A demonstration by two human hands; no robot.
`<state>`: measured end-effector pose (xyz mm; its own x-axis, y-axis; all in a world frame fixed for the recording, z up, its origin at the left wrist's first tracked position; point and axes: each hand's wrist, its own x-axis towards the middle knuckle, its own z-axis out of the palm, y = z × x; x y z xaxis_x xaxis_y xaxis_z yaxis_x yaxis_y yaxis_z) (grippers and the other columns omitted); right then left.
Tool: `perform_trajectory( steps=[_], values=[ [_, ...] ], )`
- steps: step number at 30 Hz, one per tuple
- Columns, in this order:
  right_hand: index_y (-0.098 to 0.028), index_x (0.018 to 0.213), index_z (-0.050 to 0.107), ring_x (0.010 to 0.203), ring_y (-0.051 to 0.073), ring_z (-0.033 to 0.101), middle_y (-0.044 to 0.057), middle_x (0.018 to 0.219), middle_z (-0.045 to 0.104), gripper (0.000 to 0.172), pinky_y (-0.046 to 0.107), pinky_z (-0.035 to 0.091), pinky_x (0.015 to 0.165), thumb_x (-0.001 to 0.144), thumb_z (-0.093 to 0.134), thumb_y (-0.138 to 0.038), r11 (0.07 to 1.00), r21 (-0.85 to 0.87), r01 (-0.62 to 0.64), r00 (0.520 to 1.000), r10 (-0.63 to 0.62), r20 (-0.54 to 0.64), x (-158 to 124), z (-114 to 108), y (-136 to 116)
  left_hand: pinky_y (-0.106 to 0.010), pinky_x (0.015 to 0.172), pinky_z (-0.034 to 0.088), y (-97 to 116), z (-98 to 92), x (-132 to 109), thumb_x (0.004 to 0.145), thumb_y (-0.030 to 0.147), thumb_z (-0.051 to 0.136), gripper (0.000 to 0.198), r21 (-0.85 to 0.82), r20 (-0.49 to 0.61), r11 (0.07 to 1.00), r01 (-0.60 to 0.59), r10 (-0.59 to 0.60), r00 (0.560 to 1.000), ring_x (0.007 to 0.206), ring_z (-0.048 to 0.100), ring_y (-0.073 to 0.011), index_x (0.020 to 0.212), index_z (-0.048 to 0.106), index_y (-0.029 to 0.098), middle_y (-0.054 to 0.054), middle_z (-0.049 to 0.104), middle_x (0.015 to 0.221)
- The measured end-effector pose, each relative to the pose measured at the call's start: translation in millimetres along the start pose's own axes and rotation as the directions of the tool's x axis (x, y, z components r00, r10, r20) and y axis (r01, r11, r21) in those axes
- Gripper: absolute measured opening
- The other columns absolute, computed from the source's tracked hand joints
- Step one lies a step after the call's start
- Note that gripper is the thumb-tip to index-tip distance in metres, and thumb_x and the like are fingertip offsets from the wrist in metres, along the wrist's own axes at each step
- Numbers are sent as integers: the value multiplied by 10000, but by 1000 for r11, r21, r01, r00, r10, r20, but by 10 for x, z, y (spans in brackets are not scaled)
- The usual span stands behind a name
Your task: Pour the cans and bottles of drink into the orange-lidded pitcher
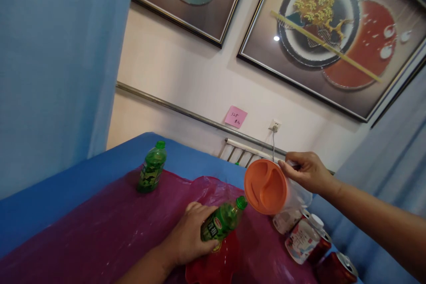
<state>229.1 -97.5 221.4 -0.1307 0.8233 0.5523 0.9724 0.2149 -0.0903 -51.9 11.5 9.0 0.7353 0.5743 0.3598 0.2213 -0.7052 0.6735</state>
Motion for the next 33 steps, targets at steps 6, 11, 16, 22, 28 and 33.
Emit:
perform_trajectory(
  steps=[6,11,16,22,28,33],
  values=[
    [-229,591,278,532,89,208,-64,585,198,468,255,167,469,903,560,-435,1000,-6,1,1000,-1,-1,-5,-5,5,-435,989,367,-1,-4,-1,628,256,800,551,9,-3,1000,-3,3,1000,988,565,-264,1156,645,244,-29,686,1044],
    [-230,589,280,533,90,206,-63,582,201,465,254,168,466,898,562,-432,1000,10,-6,1000,6,9,1,-5,-1,-431,996,367,15,-13,-5,636,257,792,546,-1,3,1000,-9,9,1000,999,569,-260,1162,644,239,-27,685,1051],
    [-229,587,280,533,89,207,-63,583,202,469,254,166,467,901,560,-437,1000,15,-2,1000,2,9,2,-2,-7,-439,1004,363,40,-25,-9,628,262,793,555,3,3,1000,1,-1,1000,1001,568,-264,1163,647,243,-27,685,1044],
    [-230,583,281,532,92,208,-60,577,209,469,259,166,468,903,559,-430,1000,12,-8,1000,8,9,-1,-4,-24,-438,994,364,46,-24,-6,633,269,797,551,10,15,1000,2,-2,1000,991,564,-263,1162,646,240,-31,683,1045],
    [-227,582,310,533,95,226,-59,576,222,456,252,184,470,907,547,-443,1000,11,-13,1000,13,24,-5,0,-18,-418,981,367,34,-11,-16,641,266,795,534,5,3,1000,-9,9,1000,987,564,-254,1153,648,235,-26,683,1040],
    [-224,579,313,528,92,227,-61,570,226,462,251,184,469,908,544,-452,1000,2,-11,1000,11,26,-7,-6,-13,-419,986,362,47,-15,-16,637,260,799,540,3,6,1000,4,-4,1000,991,564,-258,1154,648,225,-31,684,1041]
  ],
)
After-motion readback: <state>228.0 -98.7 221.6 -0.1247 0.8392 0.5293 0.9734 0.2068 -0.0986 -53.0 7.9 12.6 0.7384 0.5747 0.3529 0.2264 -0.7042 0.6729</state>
